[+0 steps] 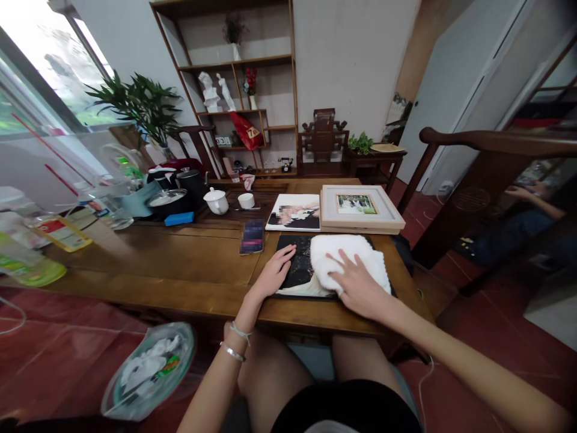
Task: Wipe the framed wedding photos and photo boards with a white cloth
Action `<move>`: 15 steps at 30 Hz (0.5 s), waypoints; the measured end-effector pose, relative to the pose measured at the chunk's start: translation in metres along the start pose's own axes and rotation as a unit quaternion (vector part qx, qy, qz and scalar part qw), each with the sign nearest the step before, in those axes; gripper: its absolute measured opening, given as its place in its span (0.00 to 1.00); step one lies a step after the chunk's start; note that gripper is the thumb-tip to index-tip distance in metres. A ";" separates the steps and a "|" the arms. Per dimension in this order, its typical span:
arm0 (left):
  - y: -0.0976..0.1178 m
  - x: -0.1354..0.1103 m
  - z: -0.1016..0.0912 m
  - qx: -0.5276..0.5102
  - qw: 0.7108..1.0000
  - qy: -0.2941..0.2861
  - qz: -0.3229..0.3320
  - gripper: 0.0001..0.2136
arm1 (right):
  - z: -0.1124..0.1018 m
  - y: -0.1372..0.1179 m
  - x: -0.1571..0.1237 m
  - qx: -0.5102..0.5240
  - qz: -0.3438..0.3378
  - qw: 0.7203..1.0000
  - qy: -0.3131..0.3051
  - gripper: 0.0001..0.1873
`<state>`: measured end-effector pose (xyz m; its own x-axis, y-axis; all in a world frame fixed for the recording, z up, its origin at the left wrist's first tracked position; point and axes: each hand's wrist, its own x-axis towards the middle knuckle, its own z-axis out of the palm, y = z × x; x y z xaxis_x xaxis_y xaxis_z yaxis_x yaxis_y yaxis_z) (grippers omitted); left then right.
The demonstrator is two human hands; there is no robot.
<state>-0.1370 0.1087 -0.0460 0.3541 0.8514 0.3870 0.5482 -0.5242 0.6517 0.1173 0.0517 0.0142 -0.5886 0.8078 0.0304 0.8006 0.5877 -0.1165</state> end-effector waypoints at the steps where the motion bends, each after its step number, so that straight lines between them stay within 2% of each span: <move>1: 0.000 0.000 0.000 0.001 1.000 -0.001 -0.001 0.19 | 0.000 -0.012 -0.007 0.012 -0.017 1.000 -0.011 0.28; 4: 0.000 0.000 0.000 0.002 1.000 -0.002 0.001 0.19 | 0.001 -0.040 -0.025 0.041 -0.077 0.996 -0.031 0.27; 7: -0.001 0.000 0.000 -0.003 1.000 0.001 0.005 0.19 | -0.002 -0.043 -0.026 0.058 -0.091 0.994 -0.035 0.28; 10: -0.001 0.000 0.000 0.000 1.000 0.001 0.002 0.19 | -0.006 -0.022 -0.009 0.055 -0.062 0.996 -0.027 0.29; 15: 0.001 0.000 -0.001 0.002 1.000 0.000 0.003 0.19 | -0.007 0.030 0.020 0.003 0.044 0.999 -0.001 0.28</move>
<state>-0.1371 0.1080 -0.0453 0.3576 0.8483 0.3905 0.5492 -0.5292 0.6467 0.1305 0.0864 0.0187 -0.5167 0.8560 0.0178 0.8483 0.5147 -0.1244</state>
